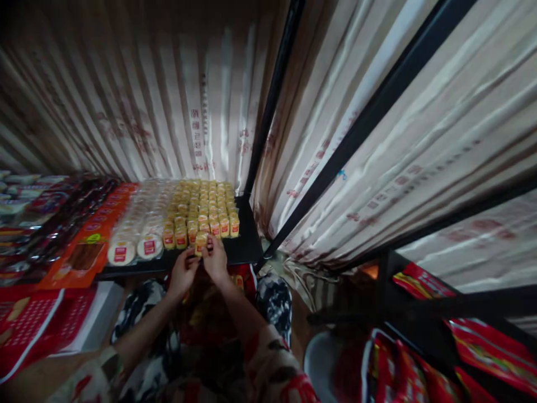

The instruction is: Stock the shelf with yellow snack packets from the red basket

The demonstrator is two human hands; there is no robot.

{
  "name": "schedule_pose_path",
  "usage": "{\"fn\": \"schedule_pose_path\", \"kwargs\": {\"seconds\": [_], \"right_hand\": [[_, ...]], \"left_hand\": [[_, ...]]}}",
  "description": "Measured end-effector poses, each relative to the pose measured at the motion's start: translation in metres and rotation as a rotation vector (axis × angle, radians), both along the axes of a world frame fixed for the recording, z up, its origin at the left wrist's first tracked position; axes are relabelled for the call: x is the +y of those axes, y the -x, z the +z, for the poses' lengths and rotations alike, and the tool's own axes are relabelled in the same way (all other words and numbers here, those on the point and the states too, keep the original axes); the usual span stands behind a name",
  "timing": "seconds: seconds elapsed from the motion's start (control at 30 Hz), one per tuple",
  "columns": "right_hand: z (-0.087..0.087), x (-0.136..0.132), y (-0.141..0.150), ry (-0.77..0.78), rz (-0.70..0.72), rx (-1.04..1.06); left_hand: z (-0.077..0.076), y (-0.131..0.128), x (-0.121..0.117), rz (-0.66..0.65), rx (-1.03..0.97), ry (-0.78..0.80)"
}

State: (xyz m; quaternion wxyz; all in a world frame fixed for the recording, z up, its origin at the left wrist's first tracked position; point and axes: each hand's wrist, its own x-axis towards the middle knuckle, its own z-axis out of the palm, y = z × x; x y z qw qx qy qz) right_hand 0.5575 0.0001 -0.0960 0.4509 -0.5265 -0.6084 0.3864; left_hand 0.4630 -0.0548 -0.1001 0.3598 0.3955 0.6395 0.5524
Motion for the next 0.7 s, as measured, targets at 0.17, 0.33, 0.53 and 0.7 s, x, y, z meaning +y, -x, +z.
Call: {"fn": "schedule_pose_path", "kwargs": {"seconds": [0.17,0.33,0.53,0.7], "right_hand": [[0.001,0.008,0.001,-0.068,-0.022,-0.129],[-0.006,0.009,0.001,-0.091,-0.040,-0.115],[-0.015,0.002,-0.002,-0.175,-0.032,-0.068],[-0.024,-0.004,-0.007,-0.194,-0.008,-0.175]], "left_hand": [[-0.010,-0.006,0.014,-0.012,-0.084,0.017],[-0.020,-0.010,0.019,-0.020,-0.114,0.007],[-0.023,-0.009,0.019,-0.031,-0.059,-0.048],[-0.020,-0.012,0.015,-0.030,0.012,-0.074]]}}
